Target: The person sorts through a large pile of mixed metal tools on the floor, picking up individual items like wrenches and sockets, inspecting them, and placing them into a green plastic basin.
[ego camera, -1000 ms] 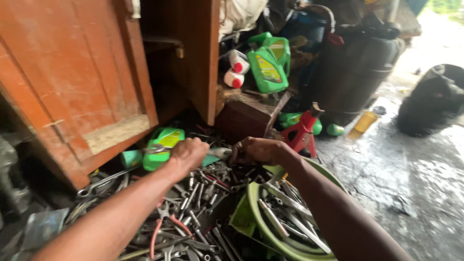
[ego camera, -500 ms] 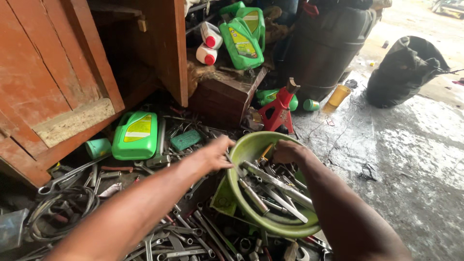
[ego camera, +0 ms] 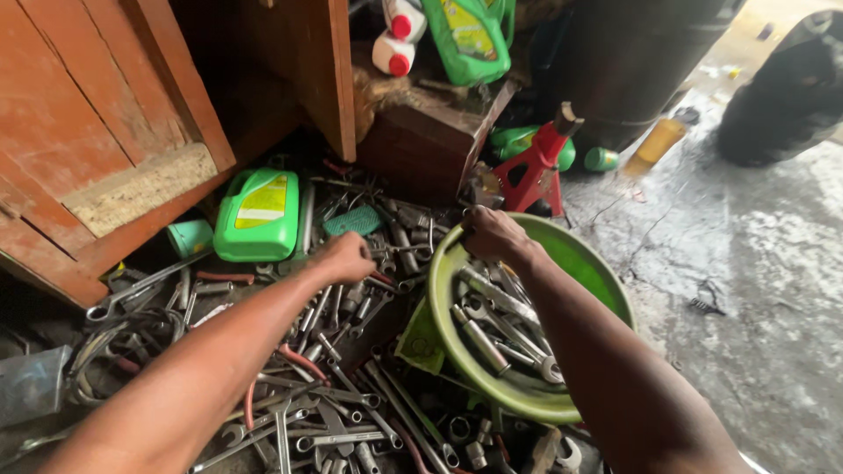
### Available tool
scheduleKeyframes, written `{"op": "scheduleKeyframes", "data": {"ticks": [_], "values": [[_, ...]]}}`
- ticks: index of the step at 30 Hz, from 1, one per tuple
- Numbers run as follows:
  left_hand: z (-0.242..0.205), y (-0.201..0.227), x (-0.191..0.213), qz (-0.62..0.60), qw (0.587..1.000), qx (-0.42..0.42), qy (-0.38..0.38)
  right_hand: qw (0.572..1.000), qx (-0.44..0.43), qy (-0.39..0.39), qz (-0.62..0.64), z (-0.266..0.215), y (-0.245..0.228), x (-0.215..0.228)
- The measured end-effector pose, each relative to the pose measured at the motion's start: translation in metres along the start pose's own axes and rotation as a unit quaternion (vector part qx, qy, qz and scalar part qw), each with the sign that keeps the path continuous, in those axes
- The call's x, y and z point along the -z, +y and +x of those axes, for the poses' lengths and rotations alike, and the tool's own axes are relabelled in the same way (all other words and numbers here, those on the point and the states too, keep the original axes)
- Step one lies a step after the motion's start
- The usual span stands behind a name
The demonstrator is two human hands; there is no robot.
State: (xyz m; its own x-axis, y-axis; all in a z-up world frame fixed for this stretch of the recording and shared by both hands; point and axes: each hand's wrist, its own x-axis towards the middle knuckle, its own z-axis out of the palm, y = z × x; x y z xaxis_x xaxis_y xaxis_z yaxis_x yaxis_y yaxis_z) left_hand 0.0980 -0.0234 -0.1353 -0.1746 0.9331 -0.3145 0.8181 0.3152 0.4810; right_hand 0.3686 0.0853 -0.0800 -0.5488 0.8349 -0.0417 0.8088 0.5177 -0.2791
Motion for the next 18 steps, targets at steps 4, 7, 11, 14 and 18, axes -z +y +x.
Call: {"op": "scheduleKeyframes", "data": {"ticks": [4,7,11,14,18], "values": [[0.003,-0.036,-0.008,0.109,0.994,-0.02,-0.007,0.996,-0.037,-0.021,0.082,0.02,-0.026,-0.02],[0.005,-0.045,-0.018,0.204,0.978,-0.008,-0.029,0.98,-0.075,-0.08,0.169,0.038,-0.037,-0.038],[0.011,-0.046,-0.029,0.202,0.974,0.051,-0.089,0.985,-0.039,-0.034,0.166,0.062,-0.034,-0.066],[0.014,-0.047,-0.043,0.139,0.983,0.083,-0.084,0.978,-0.062,-0.033,0.198,0.064,-0.019,-0.091],[0.019,-0.045,-0.065,0.14,0.98,0.125,-0.072,0.961,-0.095,-0.014,0.258,0.067,-0.006,-0.104]]}}
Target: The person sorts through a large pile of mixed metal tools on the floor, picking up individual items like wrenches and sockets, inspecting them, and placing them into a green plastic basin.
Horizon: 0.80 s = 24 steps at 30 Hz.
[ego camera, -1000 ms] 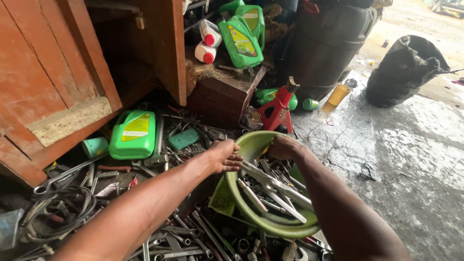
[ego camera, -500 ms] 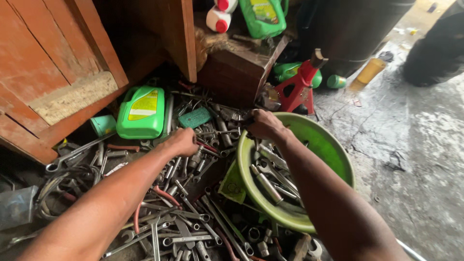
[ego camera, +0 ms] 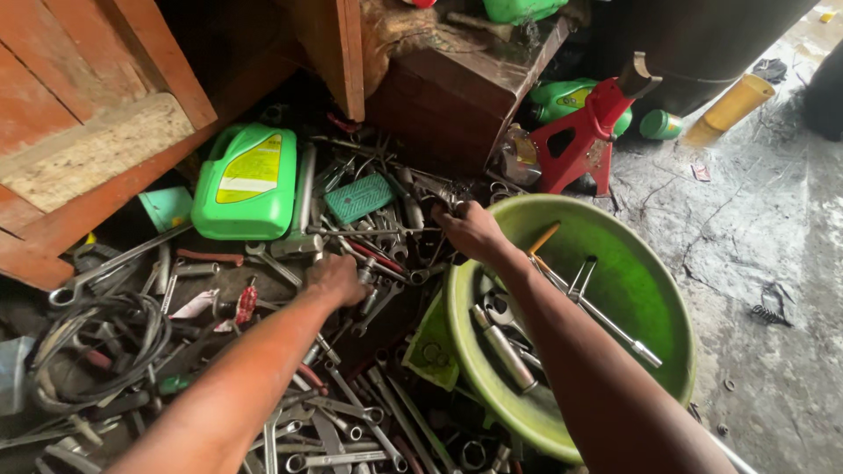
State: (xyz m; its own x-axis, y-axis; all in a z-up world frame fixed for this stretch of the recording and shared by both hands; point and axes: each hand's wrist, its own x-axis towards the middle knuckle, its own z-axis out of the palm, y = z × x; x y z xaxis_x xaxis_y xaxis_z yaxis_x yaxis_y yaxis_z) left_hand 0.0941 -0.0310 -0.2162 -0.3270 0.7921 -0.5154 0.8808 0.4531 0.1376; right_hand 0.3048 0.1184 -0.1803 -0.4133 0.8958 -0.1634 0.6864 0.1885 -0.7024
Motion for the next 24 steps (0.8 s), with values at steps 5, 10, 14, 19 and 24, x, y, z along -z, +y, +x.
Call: {"op": "scheduleKeyframes", "data": {"ticks": [5,10,14,19,24], "values": [[0.033,-0.004,-0.025,-0.024,1.0,-0.011,0.012,0.999,-0.037,-0.013,0.01,-0.005,0.01,0.01],[0.069,-0.008,-0.057,-0.128,0.992,0.011,-0.01,0.999,-0.032,-0.011,-0.017,-0.015,-0.001,0.019],[0.077,-0.014,-0.067,-0.121,0.992,-0.023,0.039,0.997,-0.043,-0.013,-0.055,-0.024,-0.011,0.025],[0.071,-0.007,-0.011,-0.159,0.984,-0.039,0.067,0.995,-0.026,-0.02,-0.099,-0.029,-0.008,0.04],[0.012,-0.007,0.072,-0.321,0.936,-0.113,0.092,0.999,-0.02,-0.023,-0.015,-0.021,-0.016,0.048]]}}
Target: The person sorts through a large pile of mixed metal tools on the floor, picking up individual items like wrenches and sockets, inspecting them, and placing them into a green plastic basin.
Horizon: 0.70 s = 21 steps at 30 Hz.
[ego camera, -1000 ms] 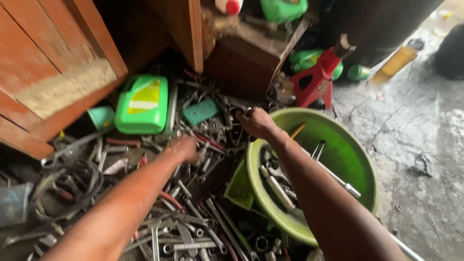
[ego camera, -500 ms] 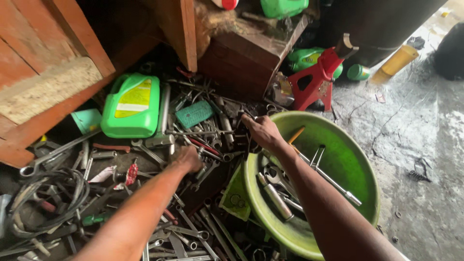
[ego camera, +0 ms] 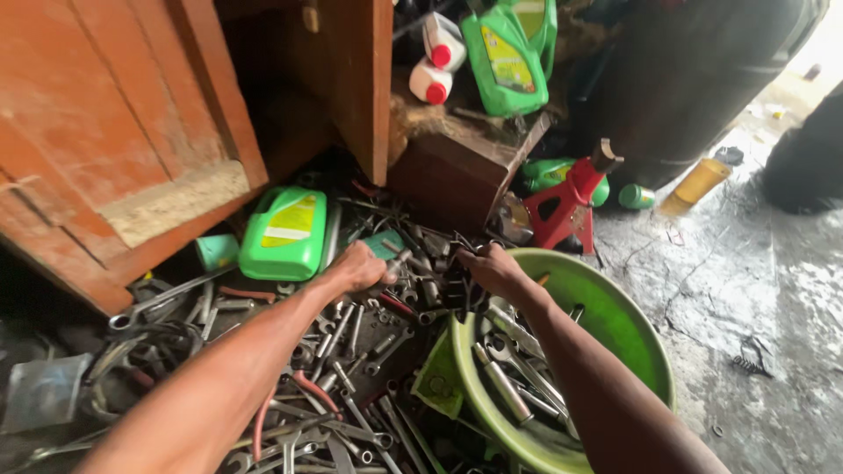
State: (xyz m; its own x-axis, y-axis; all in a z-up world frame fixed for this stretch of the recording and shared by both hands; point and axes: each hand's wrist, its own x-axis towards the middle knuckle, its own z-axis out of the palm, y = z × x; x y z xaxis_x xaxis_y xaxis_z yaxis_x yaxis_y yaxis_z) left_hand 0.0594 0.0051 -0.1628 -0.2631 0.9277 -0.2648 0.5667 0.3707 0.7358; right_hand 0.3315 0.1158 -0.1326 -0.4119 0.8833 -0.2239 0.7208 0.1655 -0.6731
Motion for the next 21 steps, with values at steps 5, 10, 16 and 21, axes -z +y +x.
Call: {"op": "scheduleKeyframes", "data": {"ticks": [5,10,16,21], "values": [[-0.048,0.051,0.031,0.114,0.989,-0.076,0.05,0.985,0.034,-0.074,0.152,0.005,-0.033,-0.023],[-0.063,0.065,0.04,0.155,0.948,-0.215,0.178,0.985,0.146,-0.036,0.084,-0.018,-0.093,-0.023],[-0.078,0.065,0.048,0.085,0.976,-0.155,0.131,0.974,0.056,-0.062,0.21,-0.058,-0.157,-0.02],[-0.094,0.085,0.087,0.019,0.979,-0.091,0.179,0.964,0.05,-0.032,0.258,-0.066,-0.162,0.002]]}}
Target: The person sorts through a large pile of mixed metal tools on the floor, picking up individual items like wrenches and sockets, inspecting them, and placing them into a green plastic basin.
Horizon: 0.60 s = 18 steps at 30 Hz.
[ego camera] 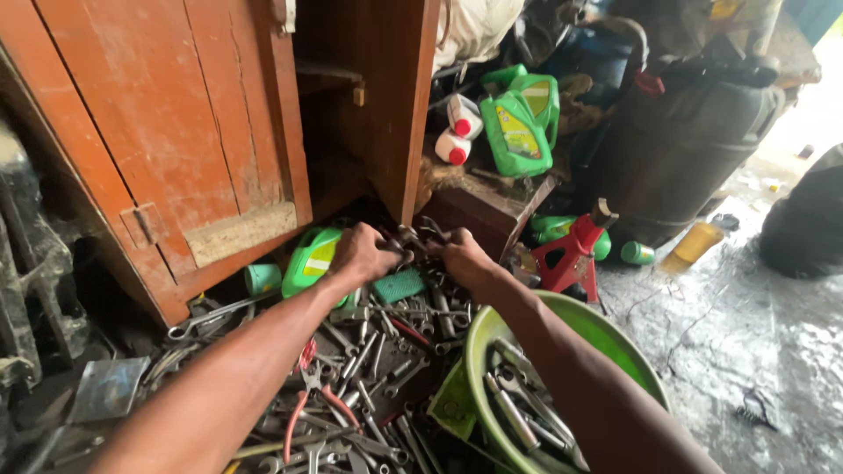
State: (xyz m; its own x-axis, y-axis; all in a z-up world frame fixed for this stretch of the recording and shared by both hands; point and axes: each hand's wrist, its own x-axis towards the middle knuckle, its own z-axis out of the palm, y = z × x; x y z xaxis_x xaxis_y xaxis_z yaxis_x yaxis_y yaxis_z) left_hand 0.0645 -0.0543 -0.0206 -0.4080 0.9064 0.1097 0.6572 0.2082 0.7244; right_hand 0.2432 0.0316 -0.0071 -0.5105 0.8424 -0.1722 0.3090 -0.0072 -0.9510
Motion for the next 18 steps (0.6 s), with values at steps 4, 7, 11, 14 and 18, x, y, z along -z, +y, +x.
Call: {"op": "scheduleKeyframes", "data": {"ticks": [4,7,11,14,18], "values": [[0.005,0.014,0.015,0.059,0.994,-0.079,0.053,0.982,0.089,0.035,-0.164,0.01,0.009,0.021],[-0.003,0.007,0.018,0.086,0.988,-0.101,0.081,0.966,0.103,0.042,-0.233,0.014,0.015,0.051],[-0.006,0.006,0.028,0.137,0.976,-0.135,0.097,0.941,0.188,0.165,-0.227,0.003,0.008,0.092],[-0.012,0.014,0.026,0.173,0.972,-0.149,0.062,0.975,0.185,0.075,-0.096,-0.006,-0.007,0.079],[-0.015,0.042,0.009,0.064,0.983,-0.147,0.09,0.968,0.169,0.04,-0.183,-0.008,-0.01,0.024]]}}
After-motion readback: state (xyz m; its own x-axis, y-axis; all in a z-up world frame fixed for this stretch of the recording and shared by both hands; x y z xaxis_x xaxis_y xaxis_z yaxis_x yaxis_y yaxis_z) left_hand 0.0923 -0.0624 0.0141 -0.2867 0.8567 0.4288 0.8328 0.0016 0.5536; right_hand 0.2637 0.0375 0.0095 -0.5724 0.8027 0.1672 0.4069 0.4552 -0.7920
